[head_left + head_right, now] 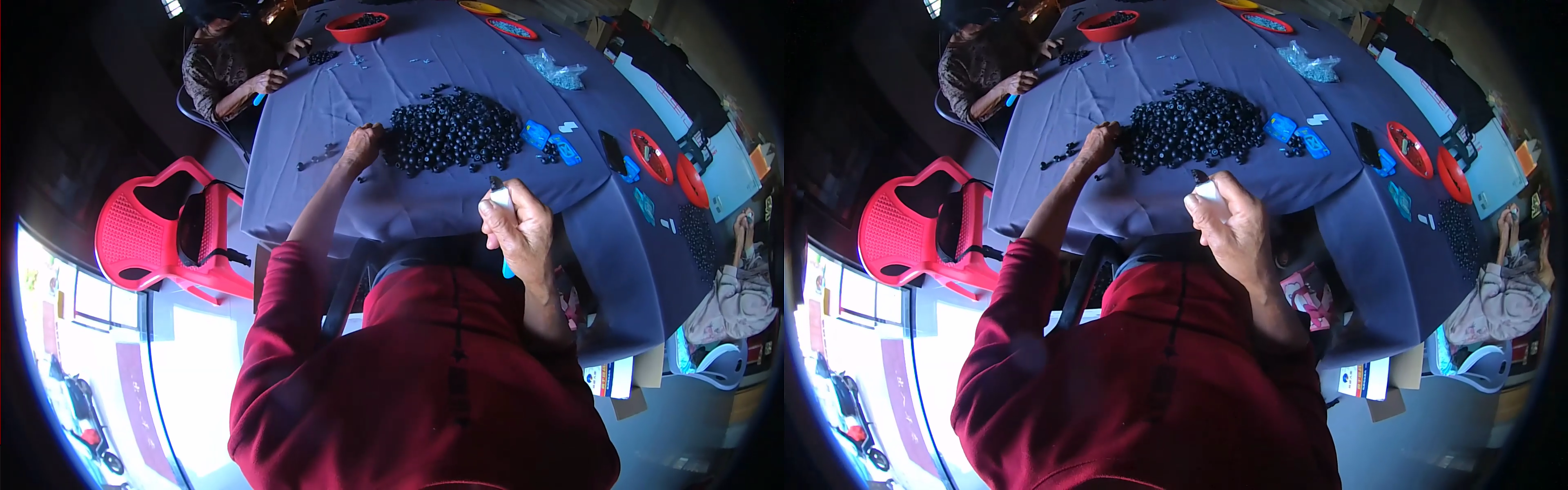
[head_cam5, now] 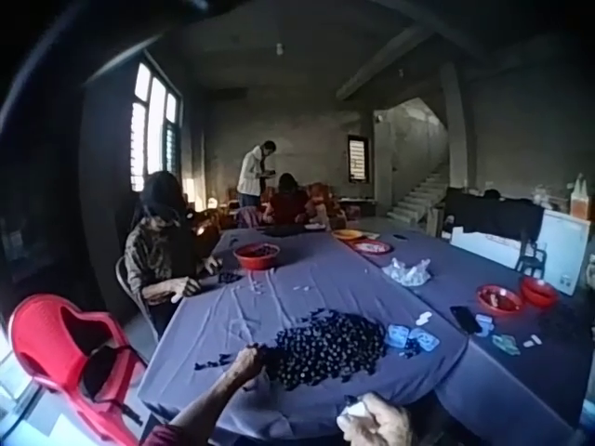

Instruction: The person joins small black plastic outer casings with white internal plastic components by hand.

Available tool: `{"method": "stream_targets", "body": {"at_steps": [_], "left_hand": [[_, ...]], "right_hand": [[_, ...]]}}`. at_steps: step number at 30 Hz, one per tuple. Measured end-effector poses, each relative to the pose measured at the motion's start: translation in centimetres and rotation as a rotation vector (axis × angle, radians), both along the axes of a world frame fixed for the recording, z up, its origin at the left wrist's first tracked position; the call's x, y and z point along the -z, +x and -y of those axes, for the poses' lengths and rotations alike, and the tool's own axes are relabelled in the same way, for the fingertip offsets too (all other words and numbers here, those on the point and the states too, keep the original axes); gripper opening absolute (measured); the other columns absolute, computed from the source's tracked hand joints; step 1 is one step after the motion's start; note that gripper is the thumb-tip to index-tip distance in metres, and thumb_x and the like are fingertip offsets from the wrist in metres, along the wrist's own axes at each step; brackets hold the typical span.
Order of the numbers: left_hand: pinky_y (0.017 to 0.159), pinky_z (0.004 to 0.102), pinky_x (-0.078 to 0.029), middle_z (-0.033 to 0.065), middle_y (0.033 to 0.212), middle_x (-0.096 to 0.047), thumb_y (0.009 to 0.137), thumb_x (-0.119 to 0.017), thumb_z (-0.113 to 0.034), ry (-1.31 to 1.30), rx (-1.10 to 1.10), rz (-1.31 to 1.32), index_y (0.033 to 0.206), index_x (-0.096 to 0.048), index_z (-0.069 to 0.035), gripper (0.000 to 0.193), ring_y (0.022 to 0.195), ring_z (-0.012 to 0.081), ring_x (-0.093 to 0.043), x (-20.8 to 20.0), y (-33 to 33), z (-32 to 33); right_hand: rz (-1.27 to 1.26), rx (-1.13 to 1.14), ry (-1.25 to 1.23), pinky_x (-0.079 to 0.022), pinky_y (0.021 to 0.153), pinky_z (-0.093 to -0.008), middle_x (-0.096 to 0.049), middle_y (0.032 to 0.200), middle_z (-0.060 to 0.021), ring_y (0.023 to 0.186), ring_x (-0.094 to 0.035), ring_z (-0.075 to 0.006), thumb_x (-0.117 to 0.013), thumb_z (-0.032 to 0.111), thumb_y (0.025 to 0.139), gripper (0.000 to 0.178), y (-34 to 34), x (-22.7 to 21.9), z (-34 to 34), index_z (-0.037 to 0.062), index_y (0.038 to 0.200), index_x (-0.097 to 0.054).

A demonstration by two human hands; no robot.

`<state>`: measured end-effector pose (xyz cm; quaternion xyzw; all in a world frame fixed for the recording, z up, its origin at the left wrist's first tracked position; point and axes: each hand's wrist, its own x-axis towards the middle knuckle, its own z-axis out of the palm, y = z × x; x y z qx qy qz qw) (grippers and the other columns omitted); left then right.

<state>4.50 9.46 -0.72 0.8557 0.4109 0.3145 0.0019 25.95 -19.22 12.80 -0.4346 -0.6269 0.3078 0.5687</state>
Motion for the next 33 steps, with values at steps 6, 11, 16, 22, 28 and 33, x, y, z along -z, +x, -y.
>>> {"method": "stream_targets", "body": {"at_steps": [6,11,16,22,28,33], "left_hand": [[0.067,0.0323,-0.047,0.0112,0.080,-0.062,0.071,-0.062,-0.010,-0.056,0.020,0.342,0.088,-0.058,-0.006,0.018,0.077,0.0236,-0.060,-0.5,-0.4,1.0],[0.069,0.0269,-0.046,0.0068,0.080,-0.056,0.080,-0.054,-0.004,-0.817,0.670,1.285,0.092,-0.056,-0.004,0.013,0.072,0.0161,-0.055,-8.2,3.5,10.2],[0.068,0.0291,-0.043,0.0088,0.084,-0.054,0.083,-0.053,-0.010,-1.097,1.267,1.493,0.099,-0.055,-0.004,0.017,0.073,0.0156,-0.052,-11.8,6.8,17.1],[0.068,0.0301,-0.041,0.0075,0.085,-0.053,0.083,-0.057,-0.016,-1.167,1.300,1.454,0.105,-0.055,-0.005,0.025,0.075,0.0150,-0.049,-12.2,7.8,20.4],[0.069,0.0320,-0.046,0.0106,0.086,-0.057,0.084,-0.056,-0.014,-1.232,1.272,1.440,0.098,-0.054,-0.003,0.018,0.072,0.0167,-0.055,-11.5,8.4,20.2],[0.069,0.0313,-0.047,0.0100,0.087,-0.058,0.082,-0.057,-0.012,-1.265,1.161,1.425,0.100,-0.054,-0.002,0.021,0.073,0.0179,-0.057,-11.8,8.6,21.2]], "right_hand": [[-0.024,0.022,-0.016,-0.035,0.041,-0.0160,-0.049,0.057,0.0004,0.044,-0.042,-0.0022,-0.054,0.021,0.085,0.018,0.3,0.0,-0.4,0.0040,0.080,-0.051],[-0.114,-0.008,-0.026,-0.033,0.045,-0.0169,-0.047,0.063,-0.0010,0.049,-0.040,-0.0034,-0.042,0.023,0.090,0.023,0.4,-0.2,0.0,0.0030,0.087,-0.051],[-0.069,0.002,0.001,-0.037,0.046,-0.0176,-0.049,0.063,-0.0010,0.051,-0.044,-0.0039,-0.043,0.026,0.092,0.026,0.7,-0.5,0.6,0.0028,0.085,-0.051],[-0.054,-0.022,0.004,-0.039,0.047,-0.0180,-0.049,0.063,-0.0016,0.052,-0.046,-0.0049,-0.042,0.025,0.092,0.026,0.5,-1.2,1.2,0.0021,0.084,-0.050],[-0.020,0.004,-0.016,-0.035,0.043,-0.0172,-0.046,0.058,0.0010,0.047,-0.041,-0.0030,-0.042,0.026,0.092,0.027,0.6,-1.4,1.4,0.0029,0.081,-0.051],[0.038,0.067,0.034,-0.033,0.042,-0.0184,-0.044,0.054,0.0015,0.046,-0.040,-0.0030,-0.043,0.027,0.092,0.028,0.4,-1.3,1.4,0.0035,0.077,-0.050]]}}
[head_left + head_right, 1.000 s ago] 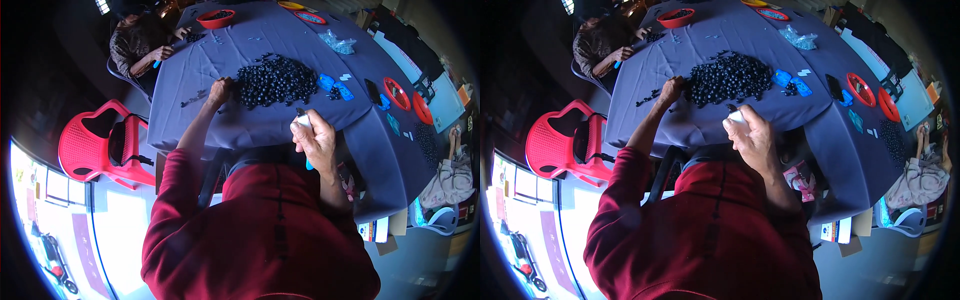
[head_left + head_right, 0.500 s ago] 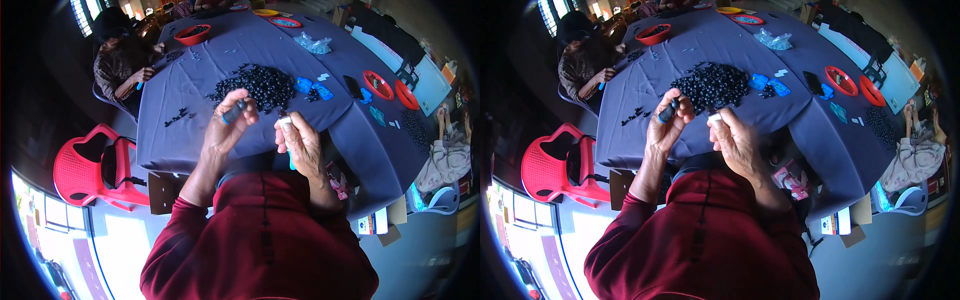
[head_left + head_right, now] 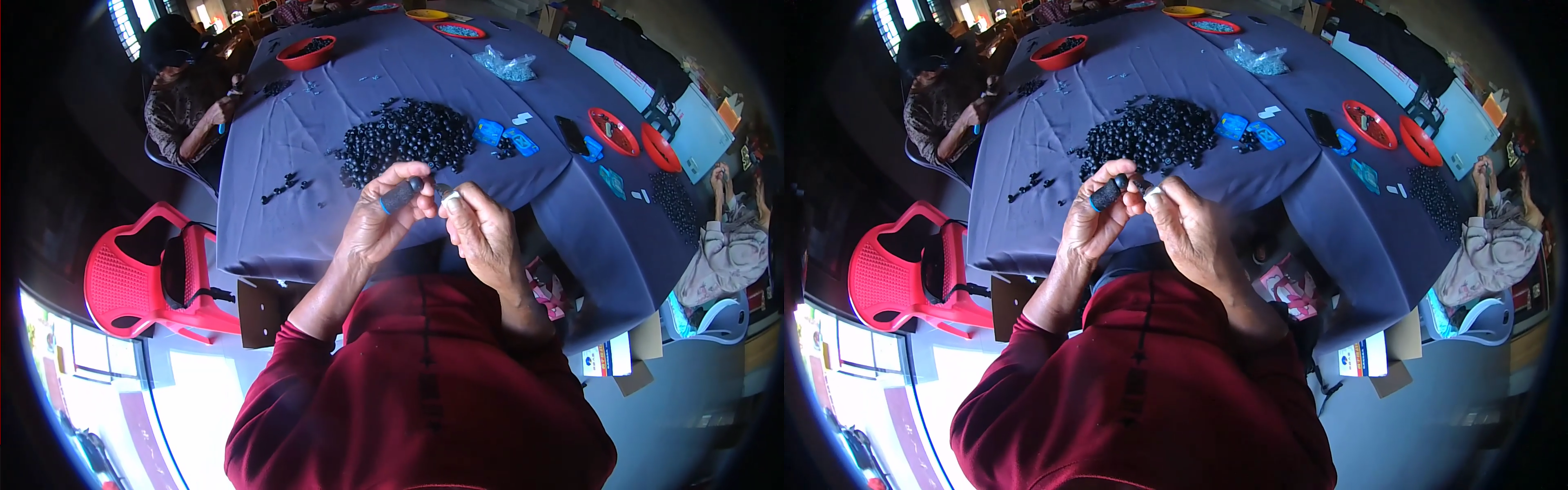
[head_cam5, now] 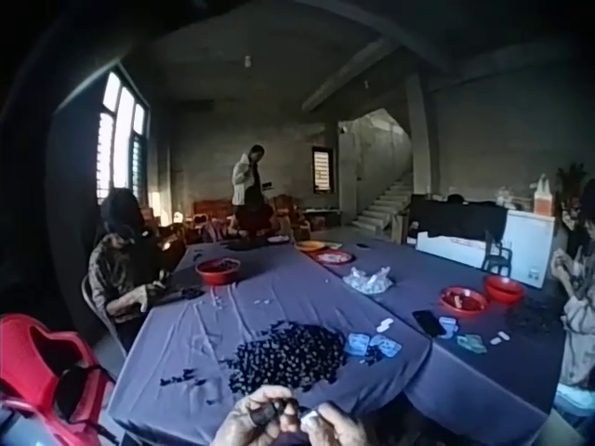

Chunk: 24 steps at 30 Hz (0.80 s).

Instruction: The person joins small black plastic outer casings with white internal plastic components by hand.

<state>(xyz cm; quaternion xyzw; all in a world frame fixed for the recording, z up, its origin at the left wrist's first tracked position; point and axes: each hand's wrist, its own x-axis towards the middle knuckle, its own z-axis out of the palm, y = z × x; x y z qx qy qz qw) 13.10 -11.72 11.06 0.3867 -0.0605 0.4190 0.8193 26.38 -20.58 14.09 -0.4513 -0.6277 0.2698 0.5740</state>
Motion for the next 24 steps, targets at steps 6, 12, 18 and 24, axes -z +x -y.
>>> {"method": "stream_targets", "body": {"at_steps": [6,12,18,24], "left_hand": [[0.073,0.0314,-0.046,0.0084,0.084,-0.059,0.079,-0.061,-0.013,-0.022,-0.048,-0.020,0.099,-0.054,0.000,0.025,0.074,0.0167,-0.057,0.6,0.2,0.5],[0.071,0.0298,-0.045,0.0077,0.083,-0.059,0.074,-0.067,-0.019,-0.009,0.003,0.015,0.098,-0.054,0.000,0.034,0.073,0.0154,-0.055,0.7,0.5,0.5],[0.072,0.0294,-0.045,0.0078,0.083,-0.059,0.072,-0.068,-0.020,0.017,-0.037,-0.038,0.098,-0.054,0.001,0.036,0.074,0.0151,-0.055,0.8,0.3,0.6],[0.071,0.0293,-0.046,0.0077,0.083,-0.059,0.076,-0.065,-0.017,0.099,-0.108,-0.074,0.099,-0.054,0.000,0.031,0.073,0.0151,-0.055,0.8,0.3,0.5]], "right_hand": [[0.101,0.073,0.061,-0.034,0.044,-0.0219,-0.045,0.055,0.0003,0.048,-0.041,-0.0050,-0.046,0.026,0.091,0.028,0.2,0.9,-0.4,0.0019,0.078,-0.050],[0.049,0.061,0.079,-0.033,0.044,-0.0229,-0.044,0.055,0.0002,0.049,-0.041,-0.0048,-0.047,0.024,0.090,0.026,-0.1,0.8,-0.6,0.0013,0.078,-0.050],[0.085,0.051,0.029,-0.036,0.046,-0.0222,-0.056,0.062,-0.0033,0.053,-0.046,-0.0050,-0.047,0.021,0.090,0.023,0.2,0.6,-0.4,0.0001,0.081,-0.052],[0.079,0.039,0.057,-0.041,0.054,-0.0220,-0.060,0.070,-0.0060,0.065,-0.055,-0.0069,-0.047,0.018,0.090,0.021,0.2,1.1,-0.9,-0.0014,0.082,-0.053]]}}
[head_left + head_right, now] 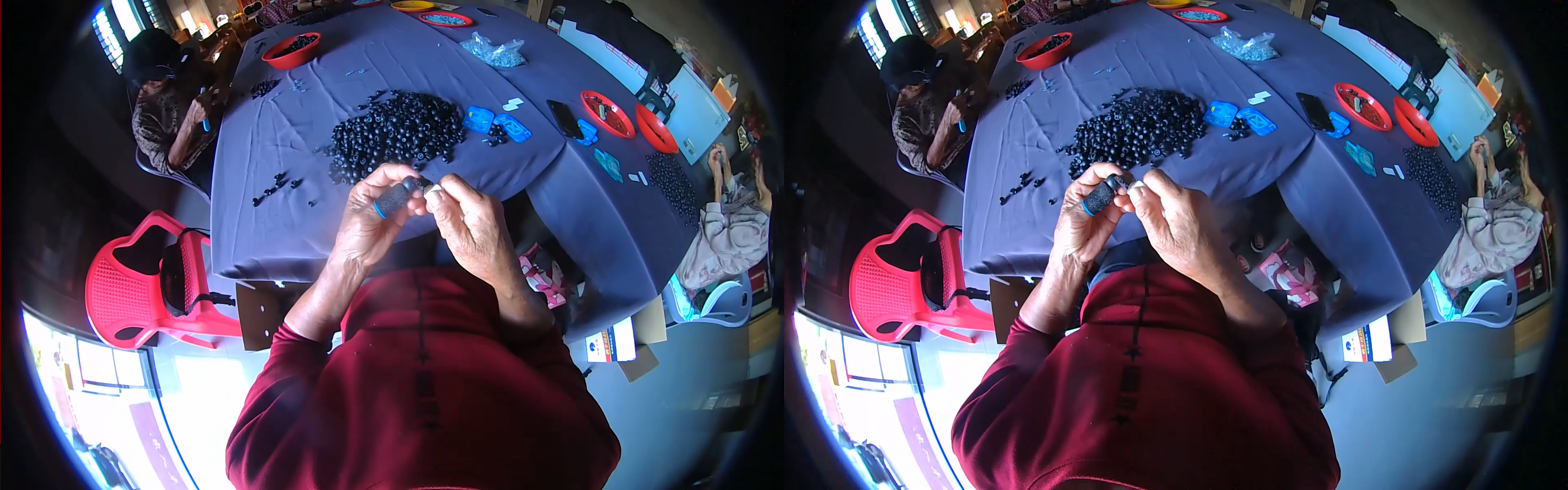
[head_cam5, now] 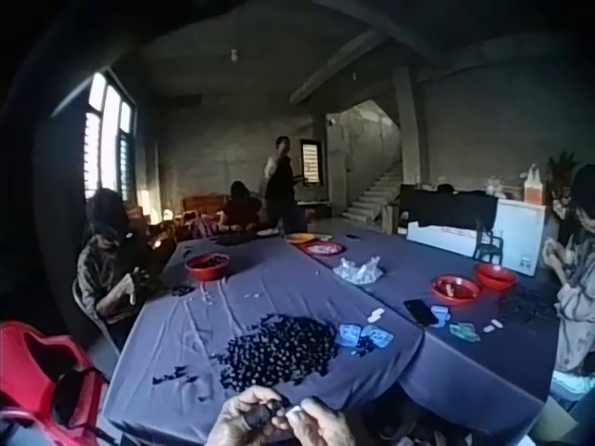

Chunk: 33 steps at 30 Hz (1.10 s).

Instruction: The person joins small black plastic outer casings with white internal plastic components by hand.

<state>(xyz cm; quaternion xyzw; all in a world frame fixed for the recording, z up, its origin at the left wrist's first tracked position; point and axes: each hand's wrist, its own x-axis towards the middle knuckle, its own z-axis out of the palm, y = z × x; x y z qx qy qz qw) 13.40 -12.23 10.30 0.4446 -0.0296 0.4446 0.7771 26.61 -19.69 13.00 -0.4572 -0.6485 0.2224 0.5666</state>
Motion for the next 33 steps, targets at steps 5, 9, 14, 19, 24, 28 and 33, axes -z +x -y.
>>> {"method": "stream_targets", "body": {"at_steps": [5,9,14,19,24,28,33], "left_hand": [[0.071,0.0296,-0.046,0.0077,0.083,-0.059,0.079,-0.061,-0.013,0.028,-0.075,-0.035,0.097,-0.056,0.000,0.022,0.073,0.0150,-0.055,-0.3,-0.2,0.2],[0.071,0.0297,-0.046,0.0081,0.084,-0.059,0.080,-0.059,-0.010,0.046,-0.096,-0.050,0.097,-0.056,0.000,0.019,0.073,0.0150,-0.055,-0.4,-0.3,0.3],[0.071,0.0287,-0.046,0.0085,0.086,-0.059,0.080,-0.058,-0.004,0.057,-0.116,-0.089,0.096,-0.057,0.000,0.017,0.074,0.0150,-0.056,-0.6,-0.3,0.5],[0.070,0.0274,-0.045,0.0071,0.087,-0.059,0.078,-0.058,-0.001,0.148,-0.292,-0.194,0.094,-0.058,0.000,0.016,0.079,0.0137,-0.056,0.6,-0.1,0.6],[0.072,0.0265,-0.042,0.0063,0.086,-0.057,0.079,-0.061,-0.009,0.019,-0.034,-0.020,0.097,-0.056,-0.001,0.020,0.074,0.0131,-0.052,-1.0,-0.1,1.3],[0.069,0.0274,-0.040,0.0051,0.081,-0.052,0.079,-0.063,-0.018,-0.026,0.113,0.081,0.096,-0.055,0.000,0.026,0.073,0.0129,-0.048,-0.8,0.3,1.3],[0.074,0.0278,-0.042,0.0064,0.087,-0.055,0.078,-0.064,-0.017,0.006,0.097,0.043,0.097,-0.055,0.001,0.027,0.079,0.0137,-0.052,-0.6,-0.1,1.4]], "right_hand": [[0.027,-0.010,-0.052,-0.036,0.048,-0.0227,-0.052,0.061,-0.0028,0.055,-0.044,-0.0047,-0.047,0.020,0.090,0.023,0.1,-0.5,0.3,-0.0003,0.079,-0.051],[0.031,0.002,-0.038,-0.033,0.045,-0.0233,-0.043,0.056,-0.0011,0.053,-0.036,-0.0049,-0.047,0.021,0.090,0.025,0.2,-0.5,0.5,0.0006,0.075,-0.048],[0.064,-0.002,-0.017,-0.032,0.044,-0.0251,-0.038,0.054,-0.0028,0.051,-0.033,-0.0064,-0.048,0.023,0.089,0.028,0.3,0.0,0.4,0.0004,0.073,-0.045],[0.248,0.060,0.084,-0.034,0.044,-0.0276,-0.042,0.052,-0.0066,0.047,-0.043,-0.0094,-0.049,0.023,0.089,0.026,-0.3,0.3,0.7,-0.0006,0.077,-0.048],[-0.065,-0.091,-0.060,-0.033,0.043,-0.0195,-0.050,0.058,0.0017,0.047,-0.042,-0.0032,-0.046,0.025,0.090,0.028,0.2,-0.3,0.8,0.0015,0.077,-0.052],[-0.236,-0.085,-0.058,-0.029,0.038,-0.0156,-0.049,0.058,0.0003,0.046,-0.040,-0.0012,-0.043,0.028,0.092,0.031,0.3,-1.3,1.2,0.0029,0.076,-0.050],[-0.310,-0.117,-0.053,-0.034,0.042,-0.0173,-0.051,0.060,0.0001,0.050,-0.043,-0.0016,-0.051,0.027,0.089,0.028,-0.5,-0.6,1.1,0.0026,0.076,-0.051]]}}
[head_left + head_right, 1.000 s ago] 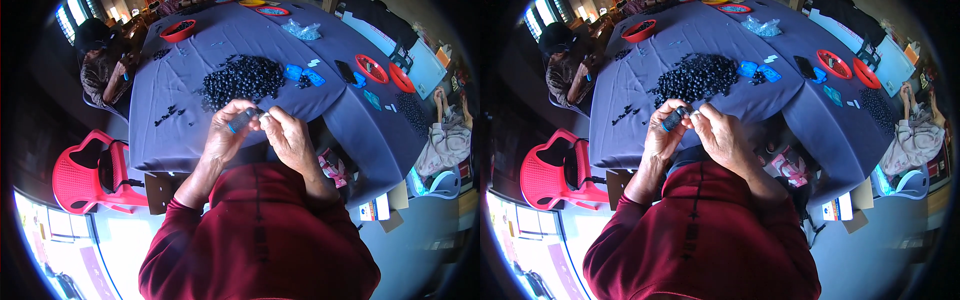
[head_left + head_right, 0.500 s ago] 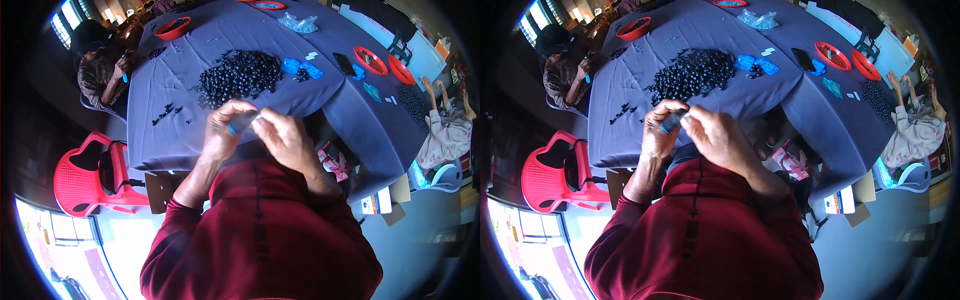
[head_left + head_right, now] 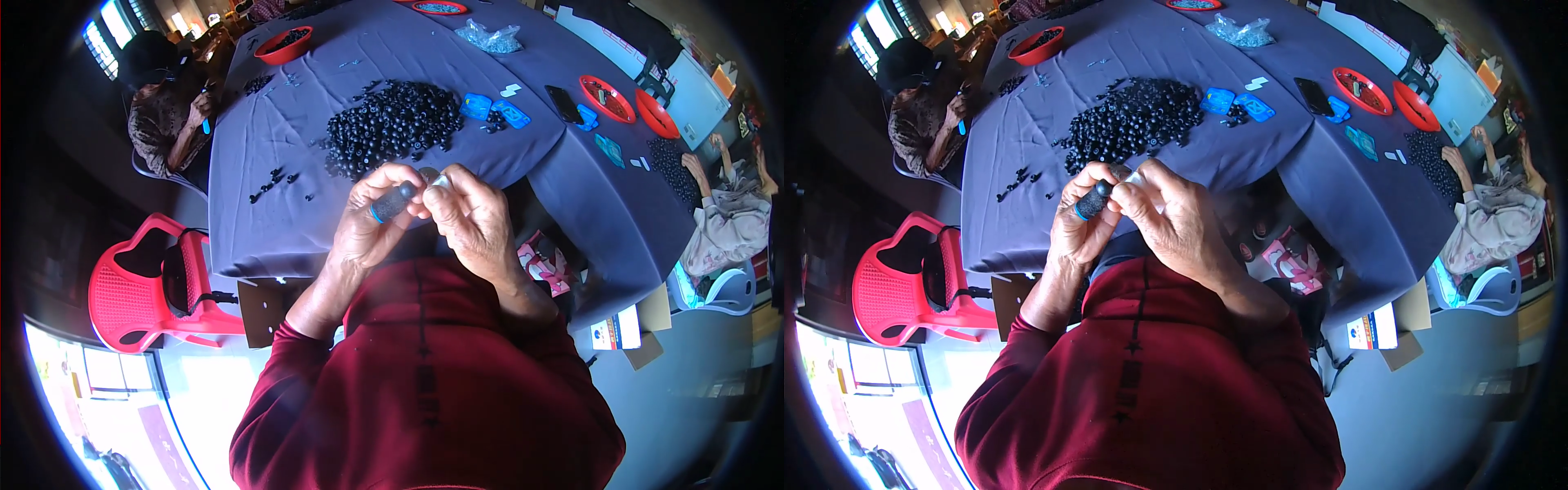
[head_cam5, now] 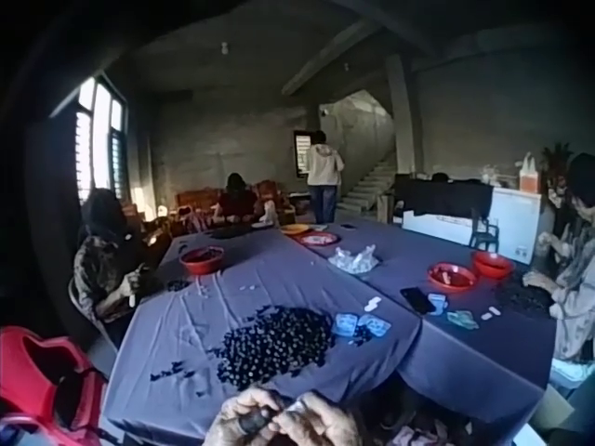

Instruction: The person joins small black plastic outer casings with white internal plastic components by hand.

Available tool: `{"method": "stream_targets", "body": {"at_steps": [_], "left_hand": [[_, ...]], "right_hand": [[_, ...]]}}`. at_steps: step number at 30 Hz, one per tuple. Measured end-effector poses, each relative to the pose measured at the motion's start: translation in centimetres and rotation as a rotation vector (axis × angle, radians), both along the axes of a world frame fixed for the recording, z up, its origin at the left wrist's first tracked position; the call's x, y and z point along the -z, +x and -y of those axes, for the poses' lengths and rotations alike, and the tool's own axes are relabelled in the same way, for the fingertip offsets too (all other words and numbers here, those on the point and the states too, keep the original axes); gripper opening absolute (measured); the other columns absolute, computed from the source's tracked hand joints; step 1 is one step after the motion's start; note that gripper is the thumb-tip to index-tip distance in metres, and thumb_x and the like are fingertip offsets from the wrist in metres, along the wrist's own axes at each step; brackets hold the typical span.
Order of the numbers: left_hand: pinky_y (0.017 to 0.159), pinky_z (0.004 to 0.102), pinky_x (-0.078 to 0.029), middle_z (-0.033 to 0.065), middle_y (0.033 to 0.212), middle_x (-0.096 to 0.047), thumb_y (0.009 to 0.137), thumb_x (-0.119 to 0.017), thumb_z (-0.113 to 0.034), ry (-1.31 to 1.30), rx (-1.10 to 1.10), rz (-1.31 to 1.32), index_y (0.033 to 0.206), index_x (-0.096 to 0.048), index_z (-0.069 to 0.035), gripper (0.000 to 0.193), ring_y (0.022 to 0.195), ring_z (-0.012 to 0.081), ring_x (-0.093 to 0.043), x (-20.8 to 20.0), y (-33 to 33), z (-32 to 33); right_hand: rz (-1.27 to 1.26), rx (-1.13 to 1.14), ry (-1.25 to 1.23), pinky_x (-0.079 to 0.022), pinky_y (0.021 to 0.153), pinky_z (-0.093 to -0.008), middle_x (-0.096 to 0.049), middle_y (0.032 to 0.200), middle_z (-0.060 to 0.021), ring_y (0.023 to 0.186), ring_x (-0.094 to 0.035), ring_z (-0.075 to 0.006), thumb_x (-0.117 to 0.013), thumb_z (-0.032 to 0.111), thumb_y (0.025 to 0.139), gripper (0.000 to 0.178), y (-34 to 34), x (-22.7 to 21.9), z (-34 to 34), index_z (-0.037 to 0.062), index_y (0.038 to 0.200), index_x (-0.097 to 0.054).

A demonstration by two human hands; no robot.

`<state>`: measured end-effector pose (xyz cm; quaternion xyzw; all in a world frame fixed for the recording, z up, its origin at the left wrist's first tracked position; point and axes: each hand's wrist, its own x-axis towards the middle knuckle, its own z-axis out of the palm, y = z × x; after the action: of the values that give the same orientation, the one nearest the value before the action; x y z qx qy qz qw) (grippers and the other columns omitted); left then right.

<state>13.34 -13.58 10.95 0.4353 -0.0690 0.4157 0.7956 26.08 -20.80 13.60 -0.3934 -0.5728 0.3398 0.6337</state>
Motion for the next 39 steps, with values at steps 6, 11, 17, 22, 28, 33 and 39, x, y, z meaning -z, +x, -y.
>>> {"method": "stream_targets", "body": {"at_steps": [6,11,17,22,28,33,39], "left_hand": [[0.076,0.0262,-0.046,0.0073,0.091,-0.056,0.078,-0.063,-0.012,0.070,-0.103,-0.039,0.096,-0.055,0.002,0.025,0.081,0.0132,-0.055,0.2,0.0,0.1],[0.075,0.0262,-0.046,0.0086,0.091,-0.056,0.079,-0.062,-0.011,0.063,-0.078,-0.063,0.096,-0.055,0.003,0.024,0.081,0.0135,-0.056,0.4,-0.2,-0.3],[0.074,0.0291,-0.045,0.0099,0.086,-0.056,0.079,-0.061,-0.022,0.045,-0.027,-0.045,0.098,-0.053,0.002,0.032,0.079,0.0172,-0.055,-0.2,-0.1,-0.8],[0.065,0.0295,-0.038,0.0070,0.078,-0.052,0.081,-0.059,-0.029,-0.080,0.042,0.134,0.104,-0.051,-0.004,0.035,0.071,0.0156,-0.046,0.5,-0.2,-1.5],[0.063,0.0288,-0.037,0.0057,0.074,-0.050,0.080,-0.060,-0.019,-0.086,0.061,0.118,0.101,-0.051,-0.003,0.028,0.071,0.0153,-0.046,0.0,-0.4,-1.4],[0.061,0.0272,-0.040,0.0065,0.075,-0.052,0.078,-0.062,-0.016,-0.021,0.026,0.054,0.101,-0.052,-0.001,0.029,0.070,0.0154,-0.049,0.4,-0.5,-1.7],[0.067,0.0265,-0.045,0.0071,0.078,-0.056,0.079,-0.062,-0.017,0.004,-0.031,0.047,0.098,-0.053,0.000,0.028,0.072,0.0147,-0.054,0.9,-0.2,-1.4]], "right_hand": [[0.284,0.132,0.101,-0.037,0.047,-0.0196,-0.057,0.064,-0.0006,0.054,-0.046,-0.0020,-0.061,0.024,0.083,0.026,0.7,0.5,-0.6,0.0016,0.074,-0.051],[0.232,0.008,-0.026,-0.031,0.041,-0.0173,-0.055,0.062,0.0011,0.048,-0.041,0.0007,-0.059,0.022,0.084,0.022,1.4,0.2,-0.5,0.0031,0.076,-0.051],[0.152,-0.010,0.030,-0.030,0.039,-0.0165,-0.049,0.058,0.0026,0.046,-0.039,0.0001,-0.056,0.023,0.086,0.021,1.0,-0.1,-0.5,0.0034,0.078,-0.050],[0.078,-0.012,-0.043,-0.030,0.039,-0.0169,-0.044,0.055,0.0022,0.045,-0.038,-0.0017,-0.047,0.029,0.090,0.028,0.4,-0.7,-0.1,0.0035,0.077,-0.051],[0.141,0.010,-0.031,-0.031,0.039,-0.0176,-0.043,0.053,0.0012,0.044,-0.038,-0.0028,-0.042,0.030,0.091,0.032,0.2,-0.3,-0.3,0.0035,0.076,-0.051],[0.196,0.018,-0.064,-0.031,0.038,-0.0188,-0.045,0.052,0.0001,0.042,-0.039,-0.0034,-0.044,0.028,0.091,0.030,0.3,-0.1,-0.3,0.0028,0.076,-0.051],[0.231,0.066,-0.010,-0.031,0.039,-0.0192,-0.045,0.051,0.0003,0.042,-0.038,-0.0033,-0.044,0.027,0.091,0.030,0.2,0.0,-0.4,0.0024,0.076,-0.051]]}}
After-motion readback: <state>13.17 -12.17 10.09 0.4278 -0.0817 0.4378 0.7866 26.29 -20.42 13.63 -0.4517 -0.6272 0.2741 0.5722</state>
